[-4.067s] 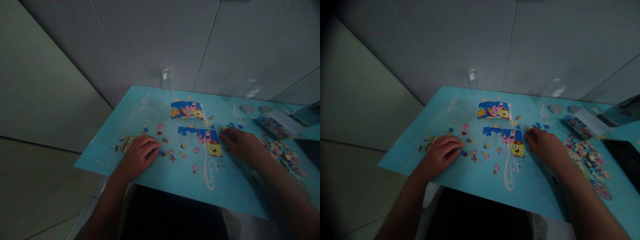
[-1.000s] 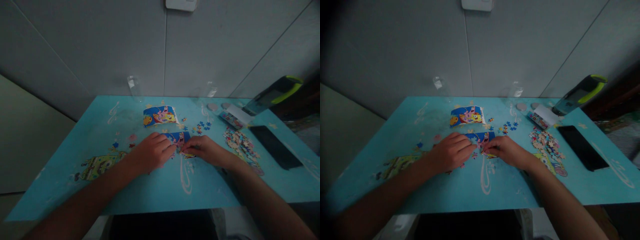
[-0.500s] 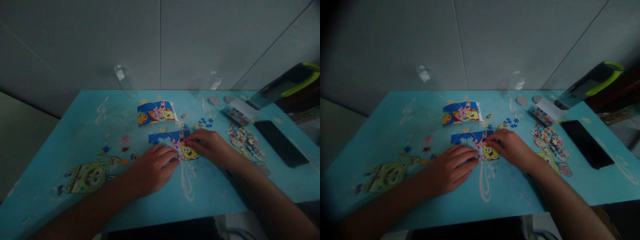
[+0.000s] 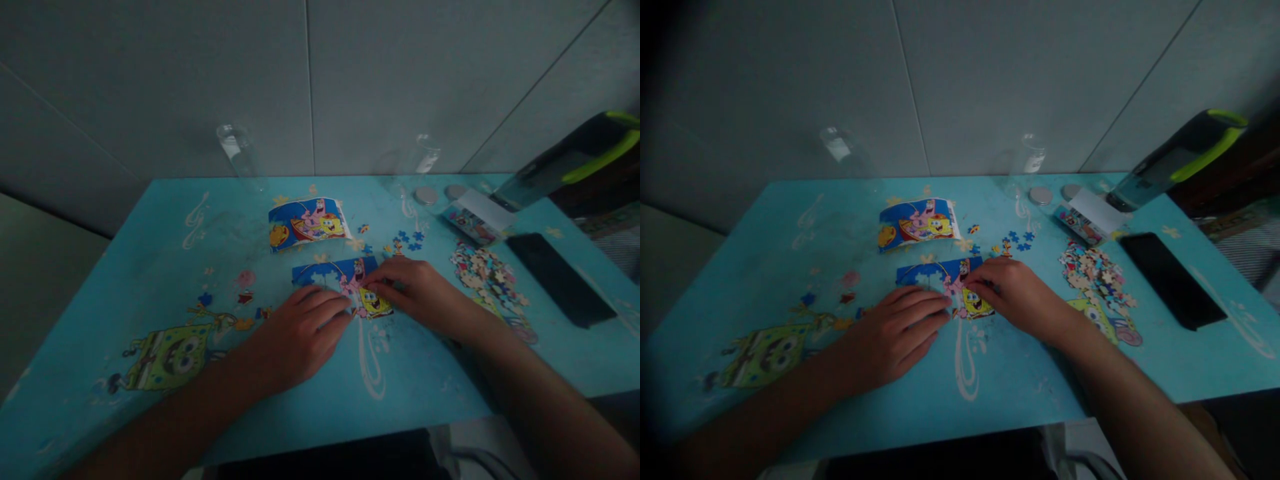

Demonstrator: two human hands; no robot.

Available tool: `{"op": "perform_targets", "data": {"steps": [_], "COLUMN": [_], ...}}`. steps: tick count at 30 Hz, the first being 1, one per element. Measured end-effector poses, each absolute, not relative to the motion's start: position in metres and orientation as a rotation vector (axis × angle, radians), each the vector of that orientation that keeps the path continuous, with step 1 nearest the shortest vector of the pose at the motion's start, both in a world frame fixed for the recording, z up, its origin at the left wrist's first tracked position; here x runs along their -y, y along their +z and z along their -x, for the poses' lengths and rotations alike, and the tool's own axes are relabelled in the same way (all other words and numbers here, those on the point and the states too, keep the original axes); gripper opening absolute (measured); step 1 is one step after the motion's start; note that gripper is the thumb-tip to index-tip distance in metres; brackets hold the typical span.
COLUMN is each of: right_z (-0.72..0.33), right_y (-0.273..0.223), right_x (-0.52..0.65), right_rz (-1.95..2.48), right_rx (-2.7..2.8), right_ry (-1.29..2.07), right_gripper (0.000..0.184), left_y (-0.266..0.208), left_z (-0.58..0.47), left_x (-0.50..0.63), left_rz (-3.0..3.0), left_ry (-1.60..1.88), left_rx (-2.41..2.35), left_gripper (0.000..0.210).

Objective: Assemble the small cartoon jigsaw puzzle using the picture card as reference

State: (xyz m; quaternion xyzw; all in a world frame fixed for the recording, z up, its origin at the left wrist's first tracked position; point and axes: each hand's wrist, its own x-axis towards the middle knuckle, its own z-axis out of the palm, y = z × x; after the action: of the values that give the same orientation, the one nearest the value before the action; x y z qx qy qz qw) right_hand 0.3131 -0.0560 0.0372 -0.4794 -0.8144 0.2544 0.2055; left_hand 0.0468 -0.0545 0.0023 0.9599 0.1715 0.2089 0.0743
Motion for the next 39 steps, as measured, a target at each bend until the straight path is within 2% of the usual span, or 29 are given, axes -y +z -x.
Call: {"op": "perform_targets", "data": {"steps": [13, 30, 39], "right_z": [-0.3144, -0.3149, -0.3143], "right_y": [0.0331, 0.032, 0.0302], "right_x": [0.0563, 0.0579, 0.0574], "right_rz": [1.379, 1.37, 1.375], "right_rx": [2.285, 2.297, 2.302], "right_ry": [0.708, 0.714, 0.708], "right_gripper": [0.018, 0.019, 0.019], "left_y": [-0.0001, -0.0009, 0.0003], "left_z": [-0.0479, -0.0495, -0.0495], "left_x": [0.055, 0.0563, 0.0567], "left_rz": [-2.862, -2.836, -2.841], "left_ry": [0.525, 0.542, 0.456], "left_rx": [-0.456, -0.445, -0.492], "left_gripper": [0.033, 0.024, 0.027]}}
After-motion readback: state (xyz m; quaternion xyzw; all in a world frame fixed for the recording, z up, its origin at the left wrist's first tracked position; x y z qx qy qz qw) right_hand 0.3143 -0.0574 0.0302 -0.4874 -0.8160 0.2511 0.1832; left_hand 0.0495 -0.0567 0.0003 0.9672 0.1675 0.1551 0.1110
